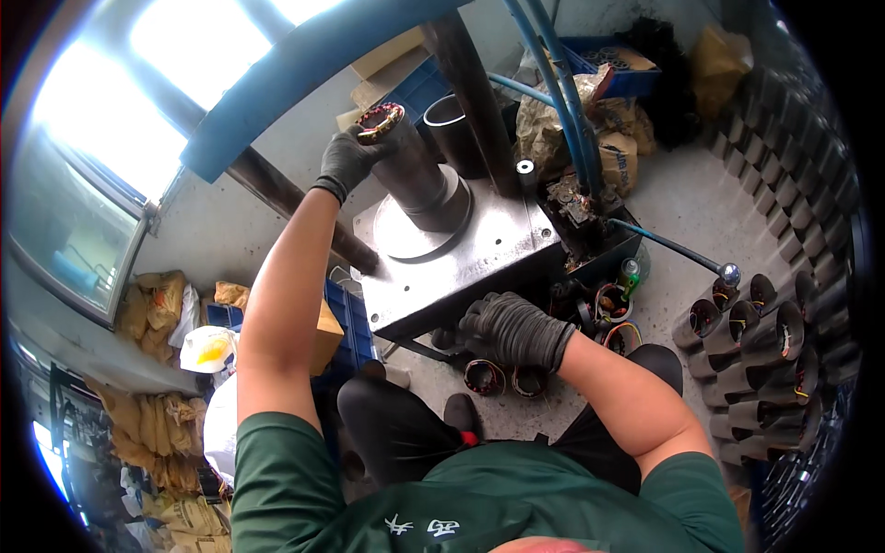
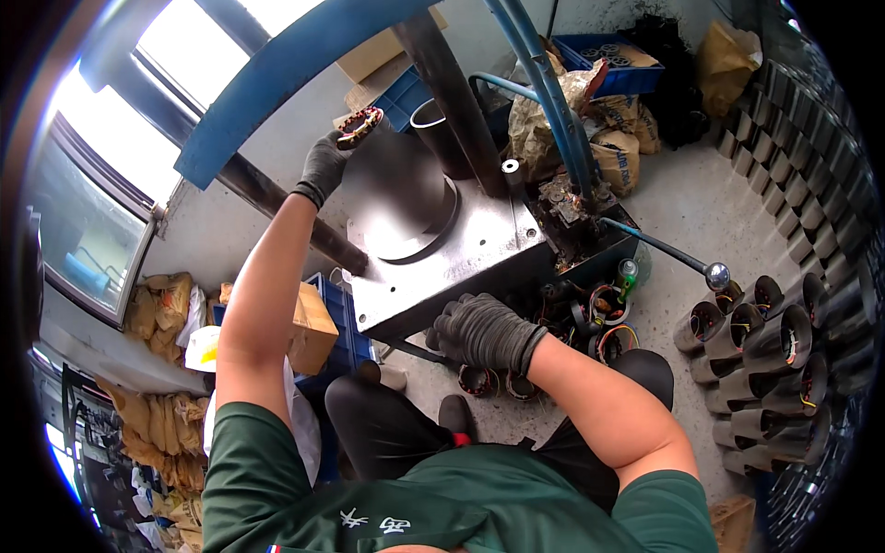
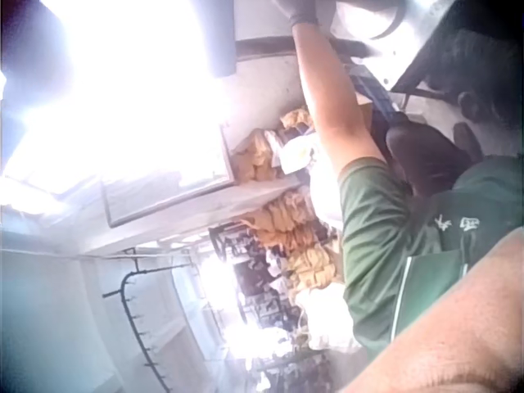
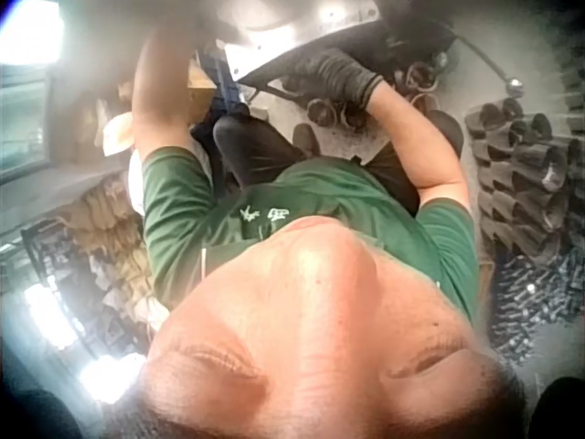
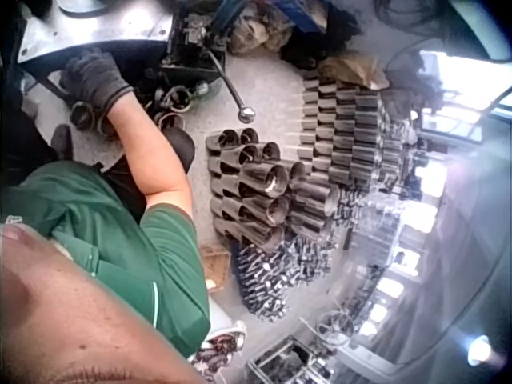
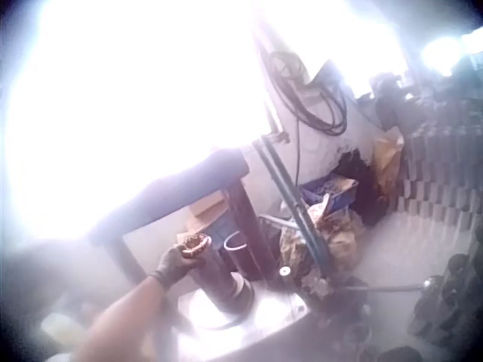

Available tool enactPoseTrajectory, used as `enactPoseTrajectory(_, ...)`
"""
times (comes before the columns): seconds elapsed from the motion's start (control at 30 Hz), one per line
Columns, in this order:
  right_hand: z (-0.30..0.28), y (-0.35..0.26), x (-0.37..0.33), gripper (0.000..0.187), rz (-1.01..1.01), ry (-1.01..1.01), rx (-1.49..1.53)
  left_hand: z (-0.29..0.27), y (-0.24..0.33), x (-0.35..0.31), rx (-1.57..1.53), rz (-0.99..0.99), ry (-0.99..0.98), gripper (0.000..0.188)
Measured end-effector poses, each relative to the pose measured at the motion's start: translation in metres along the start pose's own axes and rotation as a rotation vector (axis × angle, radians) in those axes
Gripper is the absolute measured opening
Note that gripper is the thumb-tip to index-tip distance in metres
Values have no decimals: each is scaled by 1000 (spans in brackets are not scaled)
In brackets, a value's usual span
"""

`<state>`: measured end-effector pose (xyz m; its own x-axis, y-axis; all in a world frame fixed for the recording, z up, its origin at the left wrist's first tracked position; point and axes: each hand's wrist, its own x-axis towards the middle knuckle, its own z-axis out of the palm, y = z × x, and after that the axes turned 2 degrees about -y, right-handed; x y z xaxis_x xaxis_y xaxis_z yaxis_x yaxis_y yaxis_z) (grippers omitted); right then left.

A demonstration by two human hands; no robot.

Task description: The person assembles motor parts by inserting a copper-wired stator into a cylindrical metal housing, using a hydraulic press to secure the components, and then organizes the finished units.

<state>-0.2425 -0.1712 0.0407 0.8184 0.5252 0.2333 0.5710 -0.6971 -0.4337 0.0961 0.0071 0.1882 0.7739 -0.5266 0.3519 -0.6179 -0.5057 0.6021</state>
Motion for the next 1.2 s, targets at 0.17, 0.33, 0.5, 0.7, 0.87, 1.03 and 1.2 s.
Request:
enactPoseTrajectory(0.17, -12, -8, -3, 23, -87, -1, 12, -11, 4, 0, 109, -14, -54, 53)
enactPoseTrajectory(0.33, 5, 10, -7, 31, -48, -8, 6, -21, 24, 6, 354, -85, -207, 57)
enactPoseTrajectory(0.5, -5, 10, -10, 31, -47, -5, 43, -43, 8, -12, 365, -7, 122, 75)
enactPoseTrajectory(0.7, -27, 9, -25, 32, -61, -17, 35, -33, 3, -181, -368, -41, 165, 38)
enactPoseTrajectory(0.87, -45, 1, -36, 27, -28, 113, 163, 14, -76, -403, -360, -317, 273, 23)
enactPoseTrajectory(1.03, -77, -24, -66, 30, 181, 209, 143, 101, -143, -613, 67, -733, 283, 29)
enactPoseTrajectory(1.2, -119, -8, -166, 30, 233, 515, -164, 161, -121, -710, 265, -938, -41, 45)
